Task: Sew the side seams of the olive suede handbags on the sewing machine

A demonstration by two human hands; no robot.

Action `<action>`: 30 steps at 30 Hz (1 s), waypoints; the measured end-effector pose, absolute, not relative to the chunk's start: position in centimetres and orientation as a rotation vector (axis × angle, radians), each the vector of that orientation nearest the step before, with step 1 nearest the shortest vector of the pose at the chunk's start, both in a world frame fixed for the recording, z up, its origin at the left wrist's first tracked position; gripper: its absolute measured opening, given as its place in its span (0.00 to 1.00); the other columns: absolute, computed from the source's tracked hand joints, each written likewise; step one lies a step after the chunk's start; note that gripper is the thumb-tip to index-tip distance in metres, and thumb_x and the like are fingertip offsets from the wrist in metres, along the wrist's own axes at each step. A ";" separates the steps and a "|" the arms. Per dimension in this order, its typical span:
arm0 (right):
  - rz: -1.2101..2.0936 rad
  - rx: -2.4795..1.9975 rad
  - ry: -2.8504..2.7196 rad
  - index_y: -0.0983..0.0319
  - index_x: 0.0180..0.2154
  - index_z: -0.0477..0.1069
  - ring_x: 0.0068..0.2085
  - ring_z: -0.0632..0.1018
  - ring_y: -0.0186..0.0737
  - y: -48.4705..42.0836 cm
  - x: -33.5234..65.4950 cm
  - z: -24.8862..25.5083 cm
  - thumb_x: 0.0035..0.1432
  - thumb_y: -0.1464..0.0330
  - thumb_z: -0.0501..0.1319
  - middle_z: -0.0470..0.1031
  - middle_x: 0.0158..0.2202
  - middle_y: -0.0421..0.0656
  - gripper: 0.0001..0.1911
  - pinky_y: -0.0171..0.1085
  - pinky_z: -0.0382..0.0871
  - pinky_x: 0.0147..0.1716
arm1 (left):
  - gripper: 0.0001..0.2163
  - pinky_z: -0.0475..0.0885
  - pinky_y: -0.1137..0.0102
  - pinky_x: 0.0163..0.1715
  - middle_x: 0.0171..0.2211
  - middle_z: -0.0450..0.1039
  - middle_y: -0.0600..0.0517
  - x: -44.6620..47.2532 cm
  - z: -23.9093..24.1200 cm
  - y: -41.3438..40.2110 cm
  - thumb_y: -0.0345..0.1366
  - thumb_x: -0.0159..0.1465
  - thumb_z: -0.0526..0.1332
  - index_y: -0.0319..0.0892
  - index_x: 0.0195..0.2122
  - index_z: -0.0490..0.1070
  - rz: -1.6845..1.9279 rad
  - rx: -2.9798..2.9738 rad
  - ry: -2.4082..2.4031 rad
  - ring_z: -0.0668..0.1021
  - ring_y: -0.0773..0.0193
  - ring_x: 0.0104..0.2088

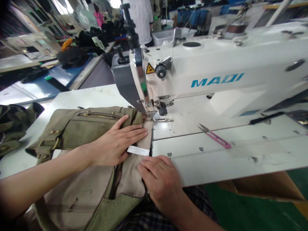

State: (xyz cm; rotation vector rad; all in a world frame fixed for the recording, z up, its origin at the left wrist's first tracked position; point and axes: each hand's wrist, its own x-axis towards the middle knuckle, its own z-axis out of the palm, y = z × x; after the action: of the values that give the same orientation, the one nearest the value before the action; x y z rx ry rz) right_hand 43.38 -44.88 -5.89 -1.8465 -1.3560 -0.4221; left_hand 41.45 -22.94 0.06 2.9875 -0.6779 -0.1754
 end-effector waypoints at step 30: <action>-0.195 -1.888 -1.580 0.68 0.42 0.75 0.36 0.78 0.43 -46.8 43.1 -4.4 0.61 0.79 0.48 0.79 0.35 0.49 0.17 0.41 0.76 0.39 | 0.35 0.25 0.50 0.65 0.64 0.59 0.48 41.2 0.0 -23.5 0.31 0.53 0.56 0.40 0.65 0.55 -0.205 2.945 -0.625 0.61 0.54 0.65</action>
State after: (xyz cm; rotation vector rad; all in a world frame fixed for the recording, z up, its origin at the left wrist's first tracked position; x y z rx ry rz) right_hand 43.13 -46.76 -4.43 -1.8875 -1.5798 -0.1955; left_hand 41.21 -23.48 -0.04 2.9449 -0.6248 -0.2051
